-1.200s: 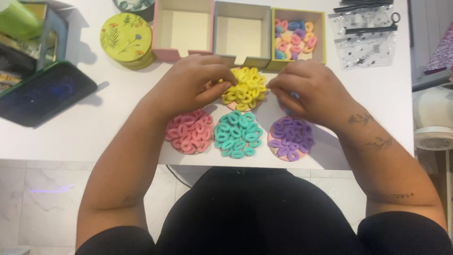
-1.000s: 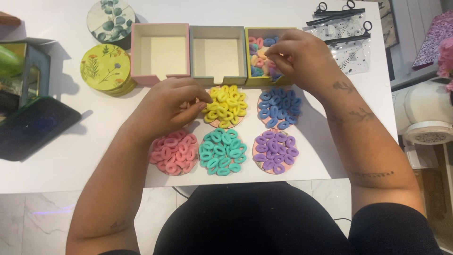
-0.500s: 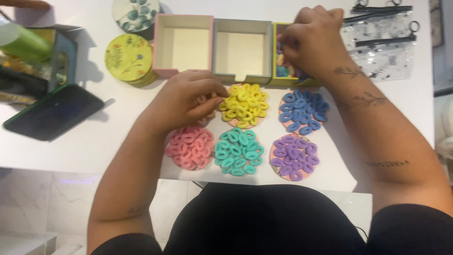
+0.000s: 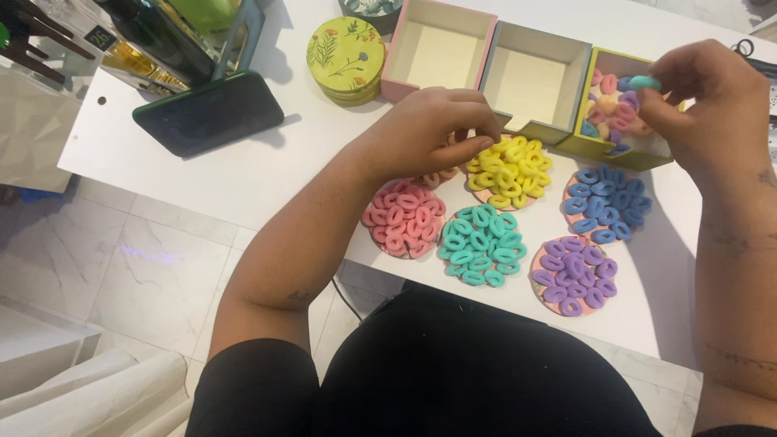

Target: The person sorts various colored ring-shaped objects by hand, placing them onto matching colored circular bases and into small containers on a white table.

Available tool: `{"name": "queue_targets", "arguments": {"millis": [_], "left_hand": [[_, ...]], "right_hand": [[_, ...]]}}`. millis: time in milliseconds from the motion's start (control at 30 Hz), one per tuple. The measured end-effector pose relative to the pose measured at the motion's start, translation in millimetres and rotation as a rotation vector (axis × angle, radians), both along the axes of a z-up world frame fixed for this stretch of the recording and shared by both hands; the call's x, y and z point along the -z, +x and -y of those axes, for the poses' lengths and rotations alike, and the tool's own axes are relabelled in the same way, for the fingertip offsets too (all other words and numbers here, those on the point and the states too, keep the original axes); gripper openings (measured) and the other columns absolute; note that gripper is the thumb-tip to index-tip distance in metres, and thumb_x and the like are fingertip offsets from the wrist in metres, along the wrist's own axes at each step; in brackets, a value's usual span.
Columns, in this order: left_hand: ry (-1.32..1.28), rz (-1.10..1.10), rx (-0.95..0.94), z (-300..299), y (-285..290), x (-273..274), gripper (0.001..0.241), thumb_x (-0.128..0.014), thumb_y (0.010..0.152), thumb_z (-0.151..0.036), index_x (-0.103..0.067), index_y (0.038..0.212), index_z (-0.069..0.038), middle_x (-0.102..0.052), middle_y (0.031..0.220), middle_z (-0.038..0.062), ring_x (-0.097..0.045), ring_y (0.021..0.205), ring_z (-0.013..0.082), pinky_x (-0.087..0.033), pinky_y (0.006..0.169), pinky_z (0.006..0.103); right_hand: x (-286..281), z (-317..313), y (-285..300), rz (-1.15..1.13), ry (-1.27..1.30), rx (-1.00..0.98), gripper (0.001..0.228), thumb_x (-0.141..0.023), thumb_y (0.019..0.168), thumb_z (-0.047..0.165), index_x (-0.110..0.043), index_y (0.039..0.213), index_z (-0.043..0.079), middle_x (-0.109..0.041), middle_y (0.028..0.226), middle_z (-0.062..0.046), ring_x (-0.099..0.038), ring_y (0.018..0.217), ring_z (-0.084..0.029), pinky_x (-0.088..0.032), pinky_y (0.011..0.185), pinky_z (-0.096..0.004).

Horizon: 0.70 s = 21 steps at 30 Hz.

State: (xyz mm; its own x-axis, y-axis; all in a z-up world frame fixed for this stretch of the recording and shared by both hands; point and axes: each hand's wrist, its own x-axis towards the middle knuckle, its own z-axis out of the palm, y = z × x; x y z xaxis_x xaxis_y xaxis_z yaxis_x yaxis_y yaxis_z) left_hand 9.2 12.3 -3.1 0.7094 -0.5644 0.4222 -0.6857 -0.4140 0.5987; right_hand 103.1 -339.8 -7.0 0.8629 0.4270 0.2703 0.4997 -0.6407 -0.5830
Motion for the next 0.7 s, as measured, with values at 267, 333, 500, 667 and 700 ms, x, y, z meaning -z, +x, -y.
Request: {"name": "queue_targets", "arguments": {"millis": [267, 333, 500, 667, 700], "left_hand": [[-0.004, 0.053, 0.034, 2, -1, 2, 0.013, -0.06, 0.101, -0.015, -0.07, 0.105, -0.01, -0.069, 0.095, 0.006, -0.067, 0.072, 0.0193, -0.051, 0.068, 0.0384], [-0.011, 0.042, 0.052, 3, -2, 2, 0.013, -0.06, 0.101, -0.014, -0.071, 0.105, -0.009, -0.07, 0.096, 0.006, -0.068, 0.073, 0.0177, -0.053, 0.068, 0.0368], [0.018, 0.08, 0.043, 5, -2, 4, 0.011, -0.063, 0.103, -0.013, -0.072, 0.104, -0.008, -0.069, 0.096, 0.007, -0.067, 0.072, 0.0194, -0.051, 0.066, 0.0377], [0.07, 0.076, 0.02, 6, -1, 9, 0.012, -0.064, 0.104, -0.015, -0.072, 0.108, -0.008, -0.07, 0.098, 0.01, -0.066, 0.079, 0.0242, -0.049, 0.063, 0.0382], [0.077, 0.071, 0.007, 6, -1, 9, 0.012, -0.064, 0.104, -0.015, -0.073, 0.108, -0.007, -0.07, 0.098, 0.01, -0.067, 0.08, 0.0251, -0.05, 0.063, 0.0378]], "right_hand": [[-25, -22, -75, -0.058, 0.139, -0.192, 0.016, -0.075, 0.1, -0.01, -0.069, 0.113, -0.003, -0.062, 0.109, -0.015, -0.055, 0.094, -0.019, -0.045, 0.086, -0.029], [-37, -37, -97, -0.035, 0.066, -0.22, 0.016, -0.074, 0.097, -0.014, -0.072, 0.11, -0.005, -0.064, 0.107, -0.018, -0.059, 0.091, -0.024, -0.05, 0.083, -0.032], [-35, -68, -137, -0.195, -0.065, -0.344, 0.021, -0.078, 0.088, 0.006, -0.073, 0.108, 0.008, -0.073, 0.096, -0.006, -0.067, 0.082, -0.014, -0.06, 0.077, -0.024], [-12, -76, -154, -0.133, -0.149, -0.531, 0.01, -0.072, 0.091, 0.012, -0.065, 0.099, 0.013, -0.069, 0.095, -0.001, -0.066, 0.084, -0.019, -0.053, 0.075, -0.032], [-11, -80, -157, -0.096, -0.211, -0.59, 0.005, -0.069, 0.094, 0.013, -0.065, 0.096, 0.012, -0.068, 0.096, -0.004, -0.067, 0.089, -0.023, -0.056, 0.076, -0.037]]}}
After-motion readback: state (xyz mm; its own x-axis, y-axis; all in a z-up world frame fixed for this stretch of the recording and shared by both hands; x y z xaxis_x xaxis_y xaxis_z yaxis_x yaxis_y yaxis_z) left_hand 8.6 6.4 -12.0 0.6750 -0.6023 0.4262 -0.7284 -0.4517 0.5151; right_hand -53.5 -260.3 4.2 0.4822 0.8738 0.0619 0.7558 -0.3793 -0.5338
